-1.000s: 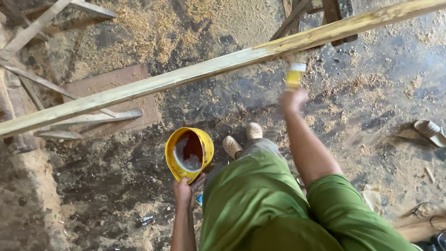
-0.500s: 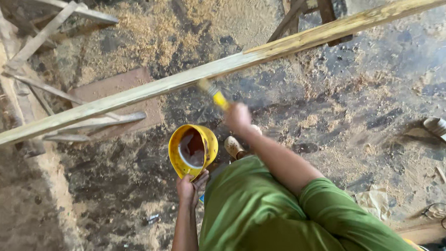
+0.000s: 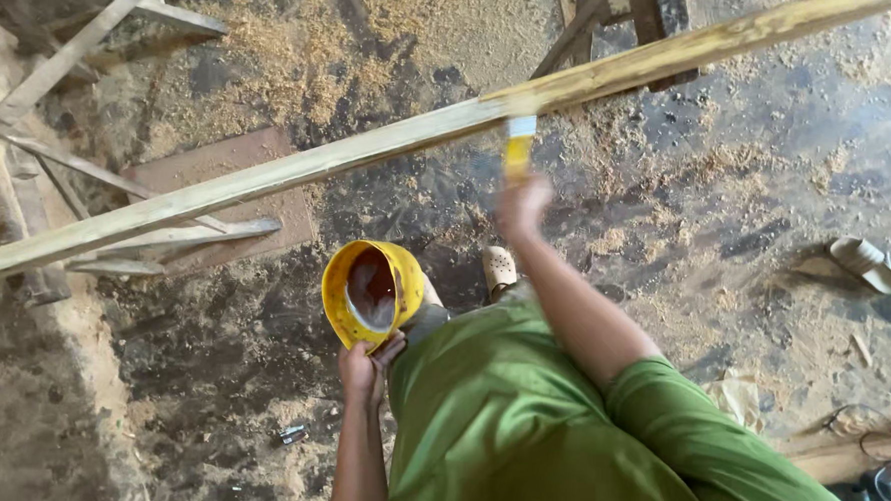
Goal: The person applies a brown liquid finish to a long wooden frame using a yellow paintbrush and a yellow bucket. They repeatedly dip the brush into the bucket and stroke the wood along its length, moving around the frame to cover different sections.
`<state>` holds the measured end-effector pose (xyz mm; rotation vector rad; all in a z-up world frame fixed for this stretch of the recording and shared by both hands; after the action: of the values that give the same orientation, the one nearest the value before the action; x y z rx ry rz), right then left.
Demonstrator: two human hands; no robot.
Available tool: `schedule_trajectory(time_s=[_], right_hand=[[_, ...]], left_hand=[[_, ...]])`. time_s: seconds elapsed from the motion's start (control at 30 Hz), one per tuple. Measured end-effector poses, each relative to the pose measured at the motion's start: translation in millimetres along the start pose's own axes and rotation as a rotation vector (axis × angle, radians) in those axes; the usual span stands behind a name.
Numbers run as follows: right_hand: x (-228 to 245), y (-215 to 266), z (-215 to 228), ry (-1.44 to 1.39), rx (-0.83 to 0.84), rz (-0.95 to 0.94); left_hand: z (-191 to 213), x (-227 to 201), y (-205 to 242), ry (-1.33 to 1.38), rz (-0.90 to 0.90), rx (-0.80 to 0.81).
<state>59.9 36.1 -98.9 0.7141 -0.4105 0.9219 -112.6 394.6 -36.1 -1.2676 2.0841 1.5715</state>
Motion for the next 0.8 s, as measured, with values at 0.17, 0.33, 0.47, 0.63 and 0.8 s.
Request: schedule_trajectory(time_s=[0.17, 0.33, 0.47, 0.63, 0.8], right_hand=[[103.8, 64.2, -34.3, -0.073, 0.261, 0.367], [151.0, 28.1, 37.1, 0.618, 0.304, 0.326], [107.6, -4.1, 157.3, 0.527, 0.039, -0.009], [108.7, -4.9, 180.7, 0.773, -0.047, -0.262], [202.2, 40.0, 33.9, 0.903, 0.243, 0.060]], left_hand=[[26.6, -20.5, -14.8, -0.054, 0.019, 0.046], [50.4, -46.3, -28.2, -0.091, 0.011, 0.084], [74.5, -73.4, -22.7, -0.109, -0.005, 0.264], [81.6, -97.7, -36.4, -0.171, 0.102, 0.148], [95.8, -124.1, -52.5, -0.197, 0.141, 0.188]])
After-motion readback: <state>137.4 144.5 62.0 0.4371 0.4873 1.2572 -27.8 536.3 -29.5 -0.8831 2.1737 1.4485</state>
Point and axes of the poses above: each hand's wrist, its own y-axis away from the middle knuckle, its own z-axis out of the back of the hand, x = y × z, the point moved 1 cm from there along -y, towards the middle knuckle, and after that the axes turned 12 degrees about x, right-handed, at the moved point
